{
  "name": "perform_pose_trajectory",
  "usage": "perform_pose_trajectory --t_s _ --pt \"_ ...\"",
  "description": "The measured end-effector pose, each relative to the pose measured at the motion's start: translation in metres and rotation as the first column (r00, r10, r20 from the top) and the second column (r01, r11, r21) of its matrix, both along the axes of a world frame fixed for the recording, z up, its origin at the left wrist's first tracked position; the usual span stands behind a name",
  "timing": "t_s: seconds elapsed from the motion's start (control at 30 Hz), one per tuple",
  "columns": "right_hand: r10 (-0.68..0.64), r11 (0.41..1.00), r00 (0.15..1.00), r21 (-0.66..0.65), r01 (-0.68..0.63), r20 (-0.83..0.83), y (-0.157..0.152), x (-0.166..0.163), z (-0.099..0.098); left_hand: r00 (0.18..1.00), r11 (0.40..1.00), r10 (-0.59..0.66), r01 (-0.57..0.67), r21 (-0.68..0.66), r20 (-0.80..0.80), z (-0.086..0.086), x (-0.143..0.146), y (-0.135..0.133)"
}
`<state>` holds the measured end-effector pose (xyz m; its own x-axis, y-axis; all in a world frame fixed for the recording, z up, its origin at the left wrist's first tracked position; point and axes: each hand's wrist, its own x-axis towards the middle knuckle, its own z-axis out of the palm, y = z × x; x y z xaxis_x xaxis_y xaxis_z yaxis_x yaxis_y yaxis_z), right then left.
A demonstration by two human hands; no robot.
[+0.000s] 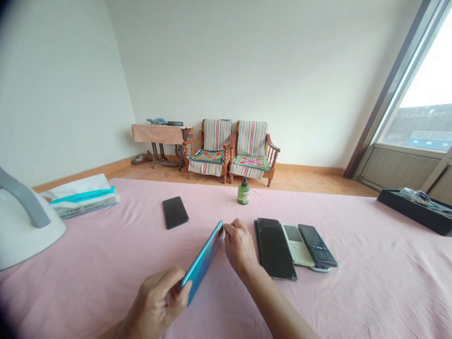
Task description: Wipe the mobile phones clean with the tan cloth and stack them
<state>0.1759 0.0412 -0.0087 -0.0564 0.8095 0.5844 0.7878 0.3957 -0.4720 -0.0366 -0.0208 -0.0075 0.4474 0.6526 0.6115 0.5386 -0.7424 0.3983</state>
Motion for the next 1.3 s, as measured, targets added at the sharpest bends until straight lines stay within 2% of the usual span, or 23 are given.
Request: perform_pose_trajectory --t_s 0.17,0.3,0.4,0.57,0.67,0.73,0.83,1.03,1.17,1.3 --pt "0.046 0.998 0.999 -0.036 -0.047 -0.019 -0.029 -0.004 -0.008 1.000 1.000 0.013 -0.012 -0.013 0.007 0.002 0.001 -0.001" --pt "0.043 0.999 0.976 0.010 -0.042 -0.214 -0.041 -0.016 0.006 0.999 0.999 0.044 -0.043 -0.012 0.027 0.005 0.003 -0.003" --pt "0.130 0.991 0.948 0.027 -0.128 -0.291 -0.046 -0.024 0.015 0.998 0.998 0.055 -0.055 -0.018 0.035 0.004 0.003 -0.003" --pt "0.272 0.961 0.925 0.038 -0.272 -0.266 -0.065 -0.035 0.013 0.997 0.998 0.067 -0.066 -0.015 0.043 0.003 0.003 -0.004" --pt "0.386 0.922 0.897 0.054 -0.384 -0.213 -0.083 -0.042 0.011 0.997 0.998 0.055 -0.054 -0.014 0.046 0.002 0.004 -0.005" --pt "0.416 0.909 0.889 0.053 -0.413 -0.191 -0.088 -0.044 0.010 0.998 0.999 0.049 -0.049 -0.007 0.047 0.002 0.005 -0.005" --pt "0.351 0.936 0.911 0.062 -0.346 -0.218 -0.079 -0.041 0.009 0.997 0.998 0.064 -0.064 0.019 0.036 0.000 0.006 -0.005" --pt "0.100 0.994 0.931 -0.014 -0.112 -0.352 -0.036 -0.021 0.015 0.999 0.999 0.030 -0.030 0.018 -0.011 0.007 0.002 -0.004" --pt "-0.066 0.995 0.890 -0.098 0.024 -0.451 -0.021 -0.007 0.013 1.000 1.000 -0.004 0.004 -0.014 -0.025 0.011 -0.008 0.002" --pt "-0.170 0.981 0.849 -0.165 0.099 -0.500 -0.011 0.004 0.003 1.000 0.998 0.008 -0.009 -0.056 -0.018 0.009 -0.013 0.006"
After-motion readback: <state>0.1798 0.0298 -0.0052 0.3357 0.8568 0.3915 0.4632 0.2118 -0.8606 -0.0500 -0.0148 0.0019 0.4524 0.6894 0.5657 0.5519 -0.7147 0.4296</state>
